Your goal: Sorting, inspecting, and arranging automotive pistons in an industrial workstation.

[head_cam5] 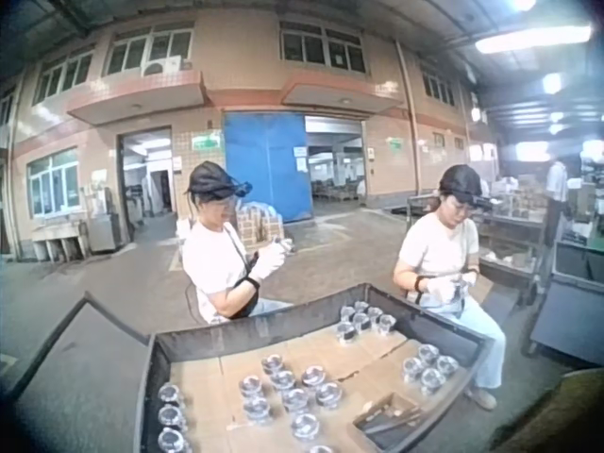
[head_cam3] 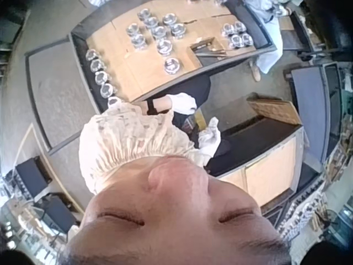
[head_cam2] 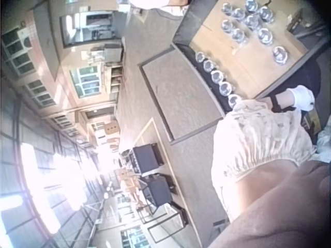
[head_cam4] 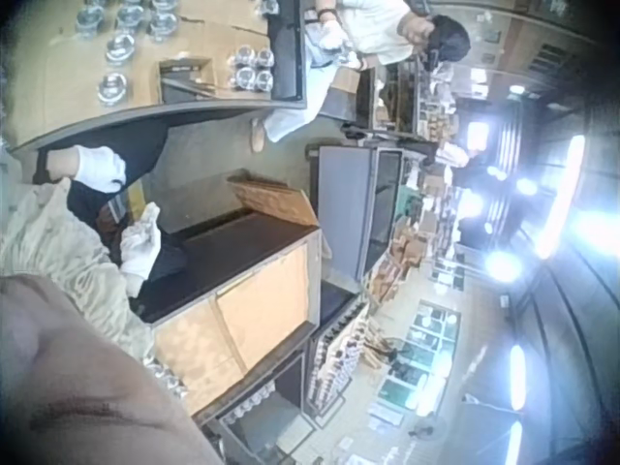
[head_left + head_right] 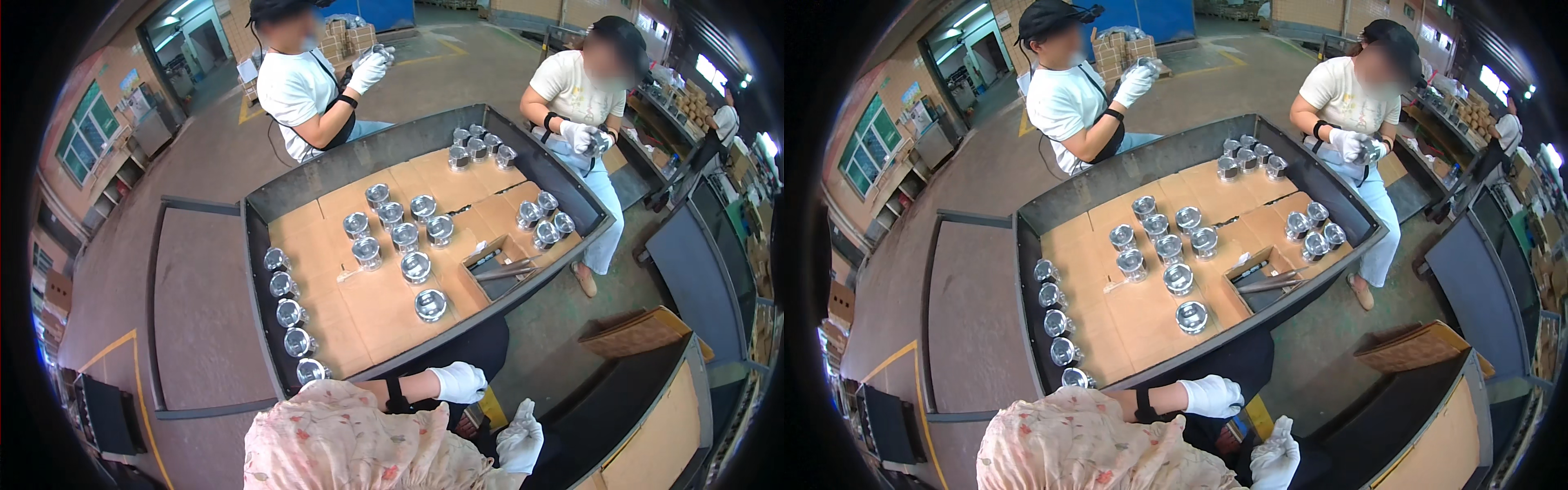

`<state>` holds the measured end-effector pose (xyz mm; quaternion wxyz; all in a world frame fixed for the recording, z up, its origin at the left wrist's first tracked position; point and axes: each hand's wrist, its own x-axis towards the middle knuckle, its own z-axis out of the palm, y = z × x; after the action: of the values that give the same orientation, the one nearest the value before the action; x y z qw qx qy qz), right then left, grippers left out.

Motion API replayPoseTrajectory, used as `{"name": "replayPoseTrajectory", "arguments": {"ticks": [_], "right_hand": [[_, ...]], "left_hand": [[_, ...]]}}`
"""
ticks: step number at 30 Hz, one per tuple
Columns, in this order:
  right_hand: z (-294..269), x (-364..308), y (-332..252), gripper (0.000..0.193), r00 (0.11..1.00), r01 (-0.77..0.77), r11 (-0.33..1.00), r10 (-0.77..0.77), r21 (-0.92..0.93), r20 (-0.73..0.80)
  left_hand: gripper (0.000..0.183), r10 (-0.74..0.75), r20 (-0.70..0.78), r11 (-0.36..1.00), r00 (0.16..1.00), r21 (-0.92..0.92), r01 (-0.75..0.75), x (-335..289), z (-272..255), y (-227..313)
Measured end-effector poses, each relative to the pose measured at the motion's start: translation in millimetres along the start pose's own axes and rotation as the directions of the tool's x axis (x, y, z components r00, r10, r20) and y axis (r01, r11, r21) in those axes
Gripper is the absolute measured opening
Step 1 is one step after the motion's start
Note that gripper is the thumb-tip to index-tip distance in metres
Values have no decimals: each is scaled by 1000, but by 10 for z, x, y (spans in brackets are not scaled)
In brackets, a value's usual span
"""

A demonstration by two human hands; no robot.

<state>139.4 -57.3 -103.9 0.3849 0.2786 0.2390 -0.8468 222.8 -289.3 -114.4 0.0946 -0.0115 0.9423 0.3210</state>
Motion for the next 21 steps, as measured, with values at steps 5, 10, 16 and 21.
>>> {"name": "replayPoseTrajectory", "arguments": {"ticks": [5,10,16,21], "right_hand": [[-46,-22,-30,49,998,-35,999,34,27,55],[56,-62,5,50,998,37,999,-36,28,-49],[-9,-39,-19,51,1000,17,1000,-18,16,13],[-16,9,-54,51,999,-22,997,19,76,36]], "left_hand": [[27,38,-41,999,998,7,-38,2,77,-29],[30,10,7,1000,1000,-10,-10,15,38,11],[30,16,-25,1000,1000,-12,-17,10,51,-6],[30,15,1,1000,1000,5,-15,67,53,-6]]}}
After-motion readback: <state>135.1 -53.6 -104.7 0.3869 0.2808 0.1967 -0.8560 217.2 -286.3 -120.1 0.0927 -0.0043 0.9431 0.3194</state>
